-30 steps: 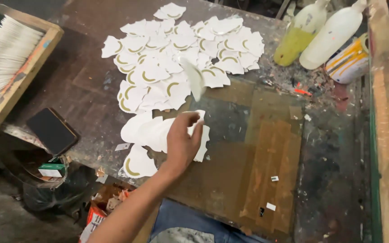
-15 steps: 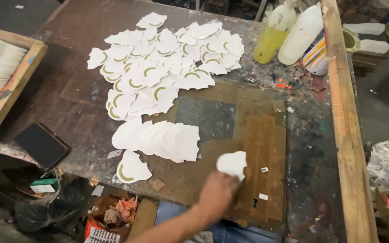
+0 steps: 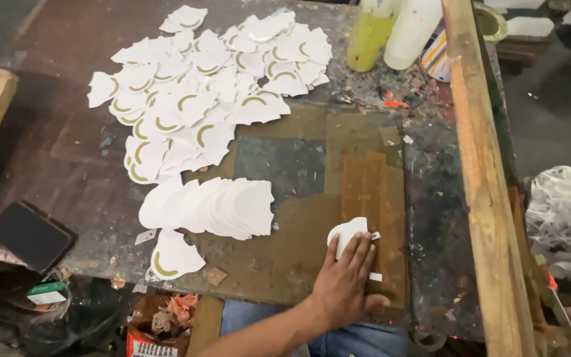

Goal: The person performs screen printing on white, irregularly shaped paper cutouts. They place a cutout on a wooden board, position a screen printing frame over it, and use a squeegee to apply gold ink through the mesh. The person repeats this process for multiple cutouts, stacking the finished items on the table.

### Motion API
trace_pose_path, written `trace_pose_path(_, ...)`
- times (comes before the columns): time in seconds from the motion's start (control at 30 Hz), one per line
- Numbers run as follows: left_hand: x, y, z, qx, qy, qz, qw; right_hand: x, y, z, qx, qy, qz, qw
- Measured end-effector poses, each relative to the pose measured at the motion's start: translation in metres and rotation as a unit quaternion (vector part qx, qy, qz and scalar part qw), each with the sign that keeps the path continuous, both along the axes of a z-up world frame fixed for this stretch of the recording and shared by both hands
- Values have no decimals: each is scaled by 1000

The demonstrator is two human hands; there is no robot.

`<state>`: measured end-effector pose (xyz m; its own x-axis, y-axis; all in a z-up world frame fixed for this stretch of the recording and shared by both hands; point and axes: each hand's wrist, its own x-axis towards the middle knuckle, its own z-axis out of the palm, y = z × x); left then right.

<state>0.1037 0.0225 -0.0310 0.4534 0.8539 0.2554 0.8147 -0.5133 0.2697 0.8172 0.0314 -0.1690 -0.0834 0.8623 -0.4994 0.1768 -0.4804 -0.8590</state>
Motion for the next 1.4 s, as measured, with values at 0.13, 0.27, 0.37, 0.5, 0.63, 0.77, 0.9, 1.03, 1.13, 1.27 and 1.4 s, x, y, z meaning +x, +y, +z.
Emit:
trace_pose_path(0.13, 12, -23, 10, -47, -7, -30, 998, 40, -11, -111, -29, 14, -12, 999)
trace_pose_path(0.27, -7, -36, 0, -48, -30, -101, 993, 0, -3, -69, -15, -35, 1, 999)
trace_pose_path(0.37, -29, -34, 2, -58, -78, -147, 984, -155, -36, 26, 379, -198, 69, 901)
trace_pose_path(0.5, -40, -23, 13, -47, -69, -52, 995, -312, -64, 140, 523, -293, -30, 800)
trace_pose_path(0.63, -24, -24, 8, 0, -30, -50, 998, -351, -61, 171, 511, -290, -79, 805)
trace_pose_path(0.77, -15, -27, 8, -17, -22, -46, 999, -322, -53, 164, 485, -330, -27, 809)
trace_pose_path(0.9, -30, -28, 10, -26, -31, -115, 993, -298, -42, 146, 482, -305, 1, 821)
trace_pose_path(1.03, -51, -15, 55, -72, -134, -96, 984, -289, -36, 134, 490, -267, 81, 826)
trace_pose_path(1.13, -76, -17, 118, -145, -352, -41, 924, -405, -49, 163, 537, -211, -51, 815)
trace_pose_path(1.27, -92, -21, 134, -197, -540, -17, 818, -492, -41, 198, 558, -229, 77, 794)
trace_pose_path(1.4, -92, -20, 87, -316, -532, 205, 758, -512, -43, 151, 555, -242, 164, 779)
